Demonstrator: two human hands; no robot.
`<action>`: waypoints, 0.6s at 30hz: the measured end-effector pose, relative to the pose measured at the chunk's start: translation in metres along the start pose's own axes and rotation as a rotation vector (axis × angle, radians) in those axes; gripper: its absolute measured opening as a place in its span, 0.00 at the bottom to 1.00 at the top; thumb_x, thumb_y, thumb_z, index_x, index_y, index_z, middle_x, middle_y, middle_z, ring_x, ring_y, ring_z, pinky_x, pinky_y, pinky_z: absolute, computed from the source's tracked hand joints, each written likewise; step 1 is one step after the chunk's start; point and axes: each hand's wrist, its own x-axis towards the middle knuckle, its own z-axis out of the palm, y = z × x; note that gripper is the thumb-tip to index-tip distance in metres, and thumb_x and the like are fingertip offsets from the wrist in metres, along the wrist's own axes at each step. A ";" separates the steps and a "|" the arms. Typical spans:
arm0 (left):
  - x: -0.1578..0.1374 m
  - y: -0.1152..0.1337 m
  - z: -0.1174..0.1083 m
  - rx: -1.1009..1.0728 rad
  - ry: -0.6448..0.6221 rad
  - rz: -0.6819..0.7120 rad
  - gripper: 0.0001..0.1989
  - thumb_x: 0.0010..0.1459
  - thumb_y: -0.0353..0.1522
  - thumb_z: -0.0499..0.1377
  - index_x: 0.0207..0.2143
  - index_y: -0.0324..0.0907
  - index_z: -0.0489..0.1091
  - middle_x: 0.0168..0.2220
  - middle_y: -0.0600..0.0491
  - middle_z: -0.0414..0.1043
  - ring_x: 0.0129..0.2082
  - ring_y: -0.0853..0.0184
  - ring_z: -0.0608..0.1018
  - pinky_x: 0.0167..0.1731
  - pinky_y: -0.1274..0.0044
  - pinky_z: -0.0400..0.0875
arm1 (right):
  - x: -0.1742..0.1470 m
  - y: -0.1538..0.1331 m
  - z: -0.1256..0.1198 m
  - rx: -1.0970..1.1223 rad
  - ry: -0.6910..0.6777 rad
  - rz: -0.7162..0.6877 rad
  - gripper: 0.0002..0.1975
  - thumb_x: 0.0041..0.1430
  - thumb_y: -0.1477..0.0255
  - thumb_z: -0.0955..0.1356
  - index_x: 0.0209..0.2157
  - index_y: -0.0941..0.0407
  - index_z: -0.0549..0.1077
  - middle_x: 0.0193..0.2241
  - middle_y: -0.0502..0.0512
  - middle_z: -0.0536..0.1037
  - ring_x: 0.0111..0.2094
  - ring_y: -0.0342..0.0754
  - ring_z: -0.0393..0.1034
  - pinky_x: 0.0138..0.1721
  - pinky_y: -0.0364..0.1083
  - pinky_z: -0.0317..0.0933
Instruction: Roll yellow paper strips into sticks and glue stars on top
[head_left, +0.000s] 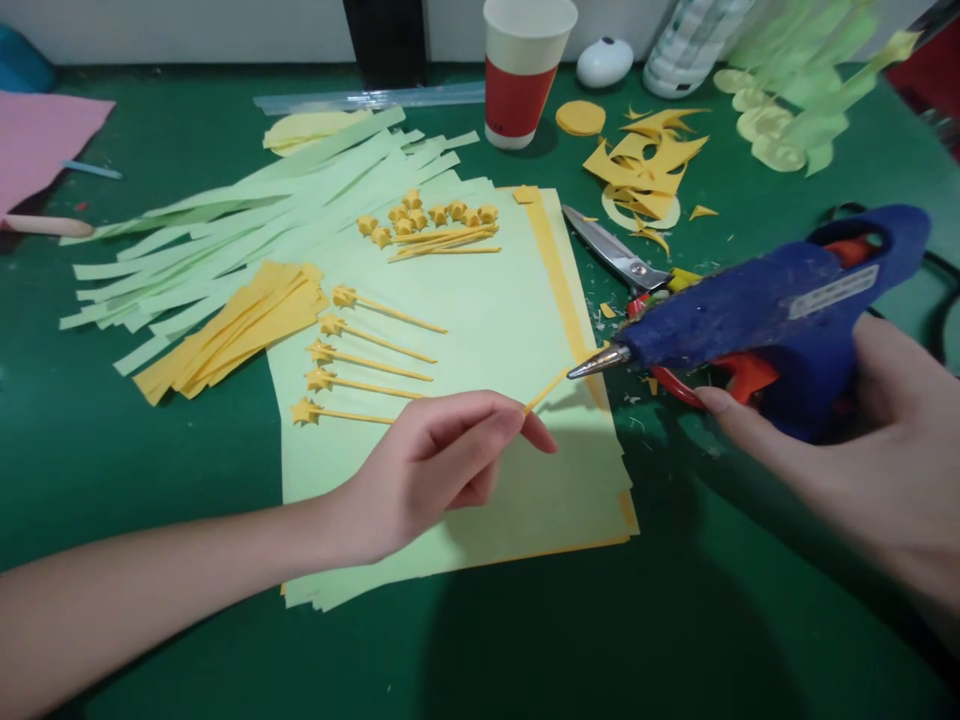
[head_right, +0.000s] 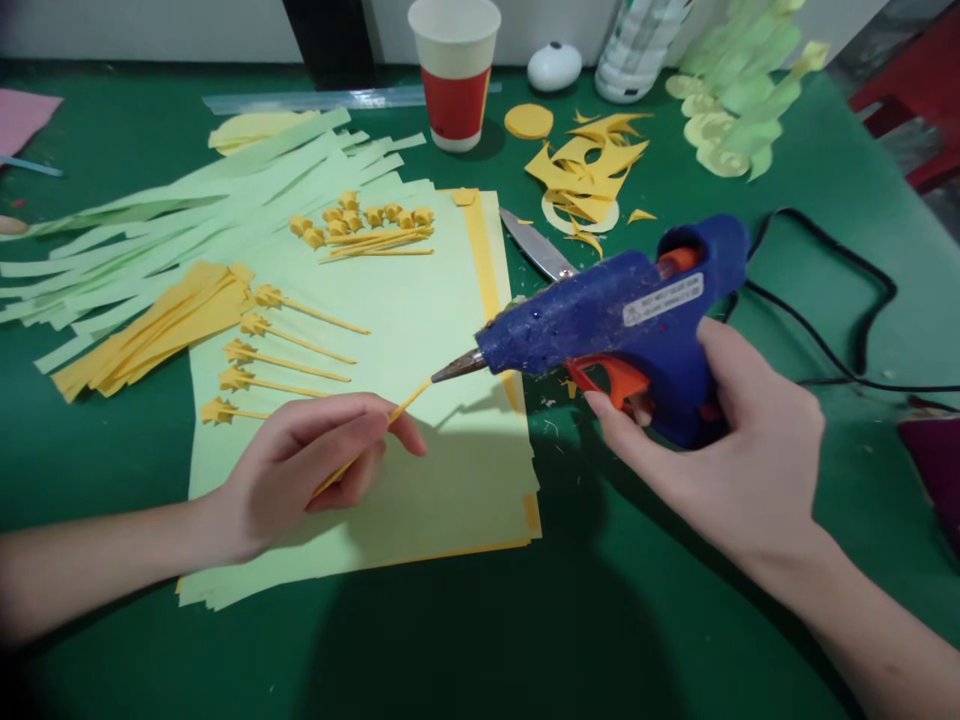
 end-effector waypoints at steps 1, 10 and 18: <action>0.000 0.000 0.000 0.003 0.002 0.000 0.14 0.62 0.34 0.47 0.31 0.41 0.70 0.14 0.62 0.53 0.13 0.78 0.53 0.15 0.82 0.48 | 0.000 0.000 0.000 0.006 -0.002 -0.013 0.17 0.42 0.56 0.68 0.27 0.56 0.67 0.19 0.47 0.57 0.20 0.39 0.48 0.25 0.45 0.52; 0.000 -0.001 -0.001 0.014 -0.004 0.009 0.13 0.62 0.33 0.48 0.30 0.42 0.70 0.14 0.62 0.53 0.13 0.79 0.53 0.15 0.83 0.49 | -0.002 -0.001 0.000 -0.007 -0.016 0.006 0.20 0.43 0.57 0.68 0.34 0.57 0.71 0.22 0.50 0.63 0.21 0.41 0.53 0.27 0.47 0.55; 0.001 -0.001 0.000 0.011 0.006 -0.004 0.13 0.62 0.34 0.48 0.31 0.42 0.70 0.14 0.62 0.52 0.13 0.78 0.53 0.15 0.82 0.49 | -0.001 0.001 -0.001 -0.032 -0.021 0.067 0.22 0.41 0.55 0.68 0.36 0.56 0.71 0.23 0.52 0.65 0.24 0.44 0.58 0.26 0.47 0.56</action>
